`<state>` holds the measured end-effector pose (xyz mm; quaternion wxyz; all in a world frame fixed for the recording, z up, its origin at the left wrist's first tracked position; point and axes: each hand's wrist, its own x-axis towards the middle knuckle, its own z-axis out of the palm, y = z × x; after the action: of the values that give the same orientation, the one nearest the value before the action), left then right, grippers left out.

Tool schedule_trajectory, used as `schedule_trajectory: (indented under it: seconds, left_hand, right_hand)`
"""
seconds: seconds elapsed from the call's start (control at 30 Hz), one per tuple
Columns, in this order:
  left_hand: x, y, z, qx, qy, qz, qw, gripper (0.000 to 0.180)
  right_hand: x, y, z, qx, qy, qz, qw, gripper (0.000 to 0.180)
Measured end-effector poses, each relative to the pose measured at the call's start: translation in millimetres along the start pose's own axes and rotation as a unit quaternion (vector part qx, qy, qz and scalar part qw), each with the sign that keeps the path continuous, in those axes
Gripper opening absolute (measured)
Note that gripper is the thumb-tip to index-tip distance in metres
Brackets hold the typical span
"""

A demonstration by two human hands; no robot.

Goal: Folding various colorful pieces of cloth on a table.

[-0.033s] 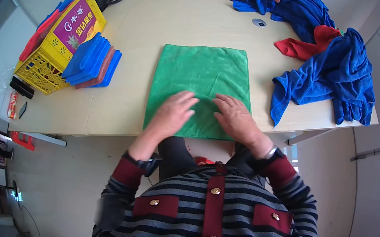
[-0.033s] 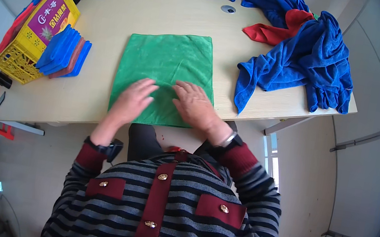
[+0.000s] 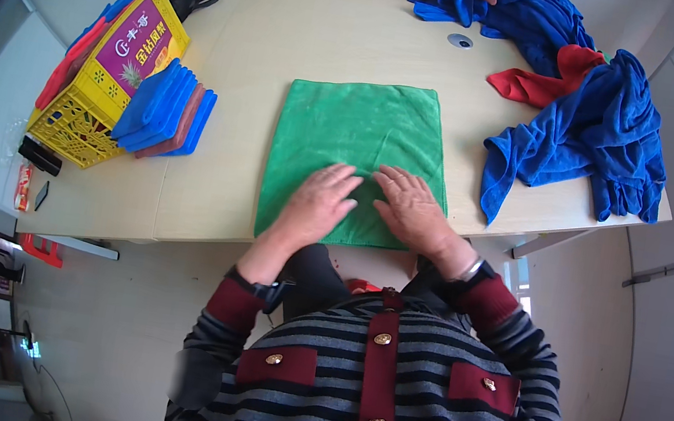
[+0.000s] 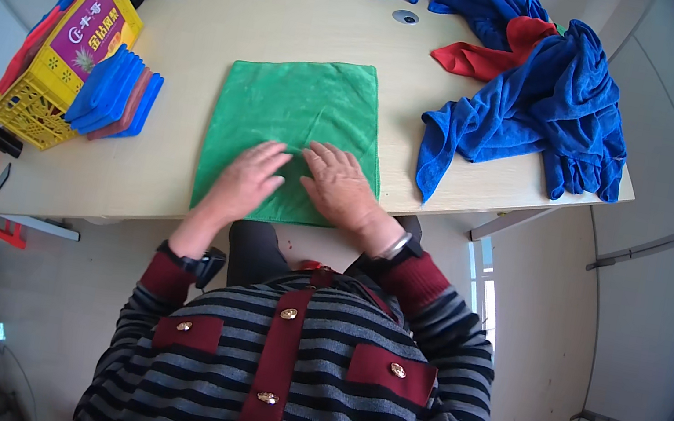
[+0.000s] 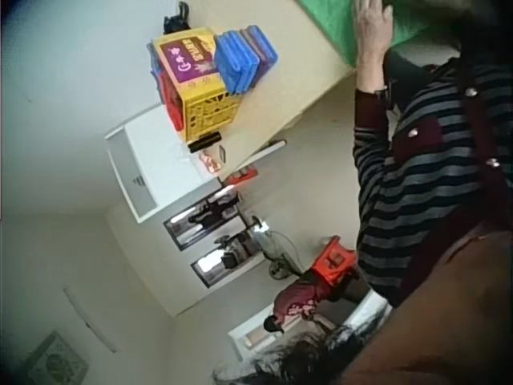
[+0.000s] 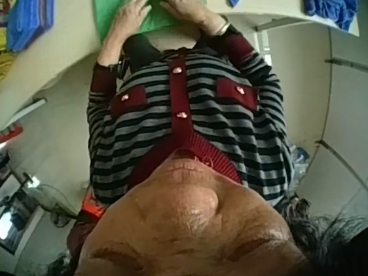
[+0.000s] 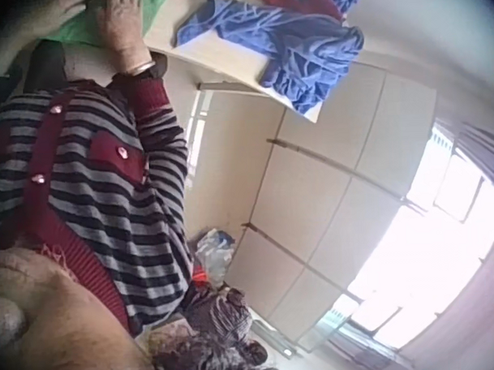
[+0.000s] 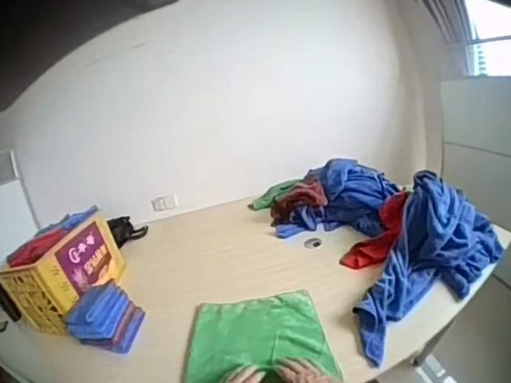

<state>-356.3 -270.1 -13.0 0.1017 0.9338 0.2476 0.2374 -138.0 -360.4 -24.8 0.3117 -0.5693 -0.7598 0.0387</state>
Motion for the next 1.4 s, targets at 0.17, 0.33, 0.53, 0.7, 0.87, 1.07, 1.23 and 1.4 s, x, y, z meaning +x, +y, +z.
schedule_trajectory:
  seconds: [0.17, 0.33, 0.53, 0.7, 0.87, 1.07, 1.23, 1.4]
  left_hand:
    - [-14.9, -1.0, 5.0, 0.120, -0.083, -0.074, 0.987, 0.057]
    - [-53.5, -23.4, -20.7, 0.153, -0.088, -0.188, 0.966, 0.064]
    - [-22.8, -23.6, -36.6, 0.212, -0.144, -0.187, 0.948, 0.066]
    - [33.0, -58.5, -3.7, 0.171, -0.161, -0.091, 0.968, 0.069]
    - [16.1, -88.6, -5.3, 0.144, -0.116, -0.149, 0.971, 0.070]
    - [32.8, -93.6, -25.2, 0.181, -0.155, -0.191, 0.952, 0.072]
    - [94.9, -95.5, 0.9, 0.190, -0.185, -0.137, 0.955, 0.073]
    - [103.2, -119.1, 17.0, 0.145, -0.167, -0.136, 0.966, 0.071]
  right_hand:
    - [-14.5, 4.7, 15.7, -0.149, -0.019, 0.046, 0.988, 0.065]
    - [-21.5, 27.6, -15.5, -0.190, -0.033, 0.080, 0.978, 0.069]
    - [18.1, 13.2, -26.0, -0.257, -0.127, 0.091, 0.954, 0.072]
    - [68.6, 19.2, 22.1, -0.175, -0.167, 0.080, 0.967, 0.077]
    - [57.2, 72.9, 10.7, -0.179, -0.133, 0.106, 0.969, 0.079]
    - [80.3, 102.1, -22.5, -0.273, -0.160, 0.185, 0.931, 0.080]
    - [137.6, 62.6, 15.0, -0.231, -0.159, 0.117, 0.953, 0.079]
    - [141.9, 92.1, 22.4, -0.166, -0.178, 0.144, 0.959, 0.077]
